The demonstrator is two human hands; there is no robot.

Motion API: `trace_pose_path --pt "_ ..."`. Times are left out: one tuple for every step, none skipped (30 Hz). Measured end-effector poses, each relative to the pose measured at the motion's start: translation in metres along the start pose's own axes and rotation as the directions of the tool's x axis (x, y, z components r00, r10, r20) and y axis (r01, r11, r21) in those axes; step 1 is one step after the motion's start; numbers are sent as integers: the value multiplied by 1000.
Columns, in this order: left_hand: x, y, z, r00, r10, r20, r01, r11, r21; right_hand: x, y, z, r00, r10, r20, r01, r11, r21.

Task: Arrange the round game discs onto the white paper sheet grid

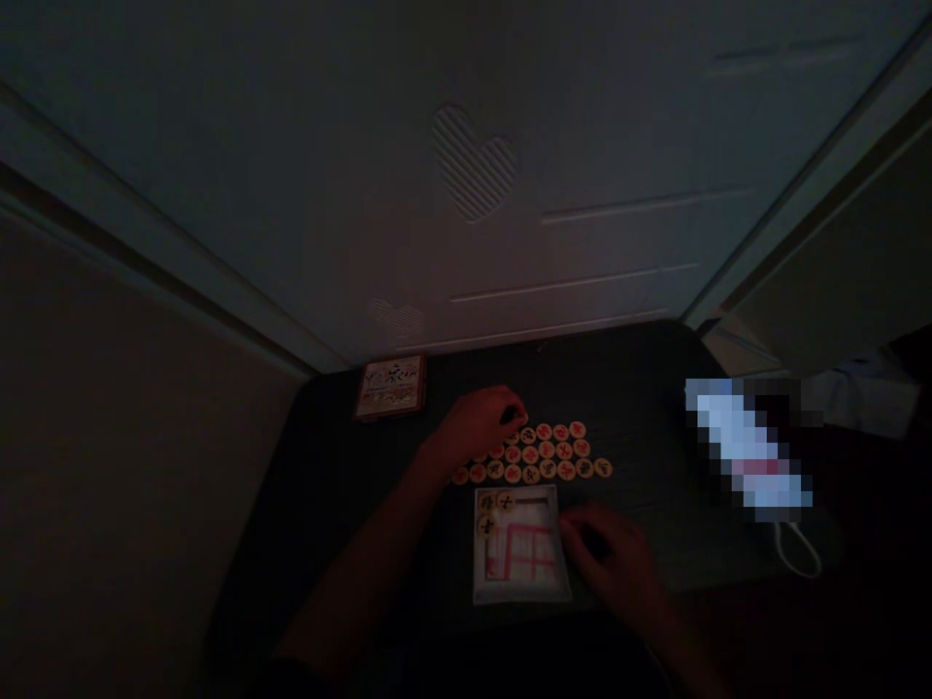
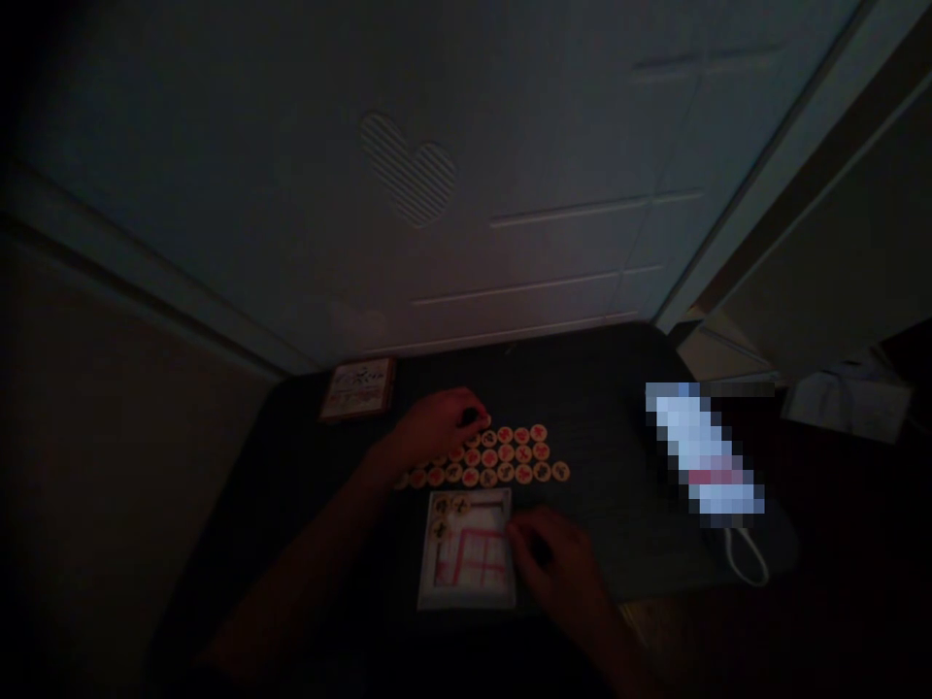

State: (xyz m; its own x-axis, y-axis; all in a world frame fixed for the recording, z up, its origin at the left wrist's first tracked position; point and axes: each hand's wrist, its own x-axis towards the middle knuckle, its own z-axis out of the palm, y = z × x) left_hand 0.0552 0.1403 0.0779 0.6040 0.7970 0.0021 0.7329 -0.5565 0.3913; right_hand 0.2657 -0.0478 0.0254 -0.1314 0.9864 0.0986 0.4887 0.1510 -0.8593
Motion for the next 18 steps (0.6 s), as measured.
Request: trace_pose_path --pt "0 0 0 1000 1 4 -1 1000 5 0 1 0 1000 -3 0 3 1000 4" --pt "-1 0 0 1000 1 7 -1 1000 11 0 1 0 1000 -4 0 4 1000 8" --pt "-1 0 1 1000 -1 8 1 1000 19 0 1 1 1000 -3 -1 3 1000 11" --pt "-1 0 0 1000 -2 10 2 1000 25 0 1 1 1000 0 -1 0 1000 11" --pt "-1 0 0 1000 -4 13 4 1000 31 -1 1 1 1000 2 -1 -2 1000 9" --pt "-1 0 0 1000 -7 16 7 999 36 -1 1 1 1000 4 1 -4 1000 5" --pt "-1 1 -1 1000 -11 18 11 999 40 -1 1 1 1000 5 -1 -5 1000 0" --pt "-1 1 -1 1000 -14 23 13 999 42 -1 0 1 1000 4 -5 -4 1000 -5" --pt "0 2 -2 1000 -16 27 15 999 44 -1 0 1 1000 2 -8 -2 1000 -9" --pt "0 2 -2 999 -17 27 16 999 46 -1 0 1 1000 2 -7 -2 1000 -11" --pt "1 2 -2 1000 -16 25 14 999 48 -1 1 1 1000 2 -5 -2 1000 -11" --pt "1 2 -2 1000 -12 23 11 999 49 -1 1 1 1000 3 -4 -3 1000 -11" --pt "2 1 -2 1000 -9 22 8 999 48 -1 1 1 1000 3 -2 -3 1000 -8" --pt "2 1 -2 1000 -5 23 4 999 46 -1 2 1 1000 3 2 -3 1000 -5" --pt "2 0 -1 1000 0 24 -1 999 43 -1 2 1 1000 3 3 -3 1000 -2" --pt "2 -1 -1 1000 5 22 -6 999 39 -1 2 1 1000 3 1 -3 1000 -1" --pt "2 -2 0 1000 9 16 -9 999 35 -1 2 1 1000 4 -3 -4 1000 -2" --pt "2 -3 0 1000 10 8 -10 999 31 -1 2 1 1000 6 -3 -6 1000 -3"
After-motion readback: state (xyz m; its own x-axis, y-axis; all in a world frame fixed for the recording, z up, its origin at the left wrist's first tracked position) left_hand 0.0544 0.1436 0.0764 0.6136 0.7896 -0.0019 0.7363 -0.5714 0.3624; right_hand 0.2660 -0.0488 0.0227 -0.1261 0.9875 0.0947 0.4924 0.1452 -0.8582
